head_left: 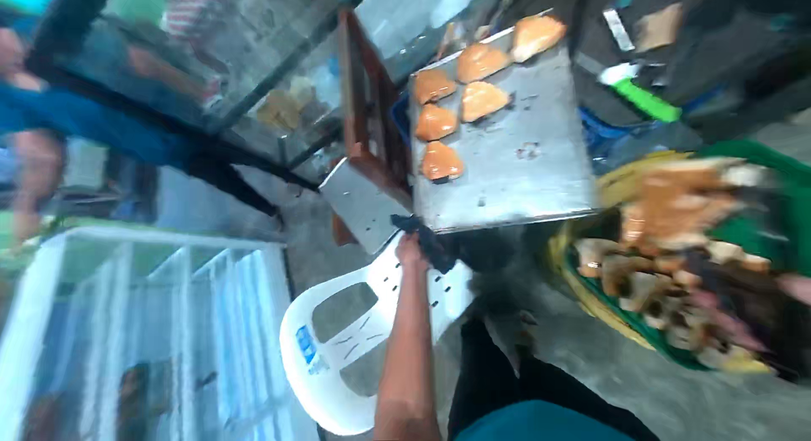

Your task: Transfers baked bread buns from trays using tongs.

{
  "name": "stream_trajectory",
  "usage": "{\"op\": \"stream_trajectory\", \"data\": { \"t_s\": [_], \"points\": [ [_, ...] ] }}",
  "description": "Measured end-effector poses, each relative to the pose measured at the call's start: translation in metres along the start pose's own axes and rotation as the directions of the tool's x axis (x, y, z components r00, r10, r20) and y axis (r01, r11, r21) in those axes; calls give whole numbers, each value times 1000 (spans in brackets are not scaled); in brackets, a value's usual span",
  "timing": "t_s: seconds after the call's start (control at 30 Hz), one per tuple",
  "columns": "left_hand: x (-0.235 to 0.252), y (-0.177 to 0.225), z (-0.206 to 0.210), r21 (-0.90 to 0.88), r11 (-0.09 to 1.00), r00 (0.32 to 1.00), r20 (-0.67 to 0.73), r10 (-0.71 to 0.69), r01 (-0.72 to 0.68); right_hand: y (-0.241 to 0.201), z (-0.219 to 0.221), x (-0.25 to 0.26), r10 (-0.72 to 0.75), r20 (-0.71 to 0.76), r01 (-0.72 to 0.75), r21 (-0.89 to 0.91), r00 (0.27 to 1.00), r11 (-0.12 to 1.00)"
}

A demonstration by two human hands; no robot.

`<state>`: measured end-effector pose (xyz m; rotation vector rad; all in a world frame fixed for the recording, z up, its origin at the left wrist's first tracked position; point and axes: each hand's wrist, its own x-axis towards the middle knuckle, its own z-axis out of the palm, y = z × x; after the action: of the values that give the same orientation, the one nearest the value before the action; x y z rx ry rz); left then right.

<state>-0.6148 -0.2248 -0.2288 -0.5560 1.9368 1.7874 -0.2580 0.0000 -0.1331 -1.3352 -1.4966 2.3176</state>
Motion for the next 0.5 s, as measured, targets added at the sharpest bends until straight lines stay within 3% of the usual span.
{"op": "stream_trajectory", "data": {
  "t_s": [0.07, 0.23, 0.37, 0.43, 0.5],
  "points": [
    [0, -6, -2, -30, 1000, 1000, 2, 3, -3, -9, 34, 33, -22, 280, -30, 180, 960, 983],
    [-1, -14, -23, -197, 980, 999, -41, 4, -12, -31, 101, 87, -23, 594, -131, 216, 804, 968],
    [-12, -16, -68, -210, 978, 996, -81, -24, 7, -49, 138, 81, -64, 548, -80, 235, 834, 969],
    [-23, -22, -96, -187, 982, 995, -95, -26, 8, -57, 165, 62, -116, 406, 23, 227, 907, 974],
    [-38, -30, -124, -144, 990, 989, -150, -17, -5, -62, 203, 41, -235, 284, 163, 256, 930, 953]
  ]
}}
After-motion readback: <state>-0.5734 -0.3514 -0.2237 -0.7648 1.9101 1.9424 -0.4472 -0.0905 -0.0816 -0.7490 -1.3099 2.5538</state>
